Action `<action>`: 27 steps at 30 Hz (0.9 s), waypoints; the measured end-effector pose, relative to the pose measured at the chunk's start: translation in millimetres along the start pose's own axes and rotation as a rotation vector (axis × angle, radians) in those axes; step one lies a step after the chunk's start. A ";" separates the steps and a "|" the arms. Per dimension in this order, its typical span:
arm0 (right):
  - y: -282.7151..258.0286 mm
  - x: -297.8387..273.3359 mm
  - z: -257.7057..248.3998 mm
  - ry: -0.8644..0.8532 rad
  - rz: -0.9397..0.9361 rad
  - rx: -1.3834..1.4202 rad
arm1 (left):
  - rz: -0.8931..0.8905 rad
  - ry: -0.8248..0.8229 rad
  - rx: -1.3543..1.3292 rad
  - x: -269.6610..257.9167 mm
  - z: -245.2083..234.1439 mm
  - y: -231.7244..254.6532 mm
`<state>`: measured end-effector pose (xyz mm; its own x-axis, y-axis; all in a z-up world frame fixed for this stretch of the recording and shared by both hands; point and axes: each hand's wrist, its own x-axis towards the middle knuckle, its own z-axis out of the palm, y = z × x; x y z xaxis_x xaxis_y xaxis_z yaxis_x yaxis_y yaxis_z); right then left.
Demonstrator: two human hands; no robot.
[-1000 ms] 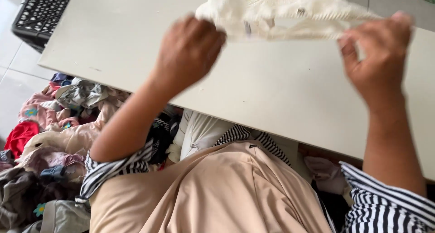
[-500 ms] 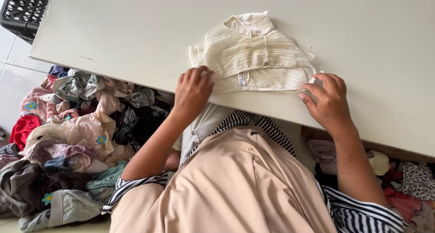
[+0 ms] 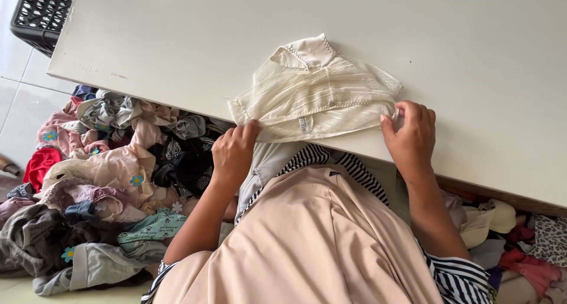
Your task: Folding small garments and packing them into clear plastic bags on a white table.
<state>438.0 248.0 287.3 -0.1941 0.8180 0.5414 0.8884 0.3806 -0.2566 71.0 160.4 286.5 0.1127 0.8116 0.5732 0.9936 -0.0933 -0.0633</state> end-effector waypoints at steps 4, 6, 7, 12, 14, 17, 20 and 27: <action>-4.5 -4.5 -14.7 -0.117 0.051 -0.012 | -0.076 0.055 0.048 -13.1 12.8 -10.9; -14.4 -2.8 -28.5 -0.222 0.015 0.081 | -0.228 0.251 0.052 -11.5 11.1 -15.5; -17.6 -5.2 -30.3 -0.223 0.018 0.078 | -0.227 0.250 0.049 -12.7 10.4 -18.7; -47.5 -3.7 -50.3 -0.337 0.083 0.382 | -0.378 0.422 -0.060 -19.9 0.7 -40.4; -40.8 4.3 -66.4 -0.304 0.093 0.401 | -0.379 0.448 -0.143 -5.3 -28.5 -38.5; -46.7 21.8 -97.7 -0.170 0.045 0.397 | -0.330 0.485 -0.303 23.0 -69.4 -25.6; -45.9 41.0 -114.3 0.030 -0.024 0.363 | -0.259 0.505 -0.397 57.1 -80.3 -19.8; 32.5 141.4 -96.0 0.155 0.107 0.591 | -0.140 0.401 -0.664 181.2 -37.9 -22.8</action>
<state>479.4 334.6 432.5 -0.0148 0.8096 0.5867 0.5106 0.5106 -0.6918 68.7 287.7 422.8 -0.1481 0.5829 0.7989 0.7750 -0.4334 0.4599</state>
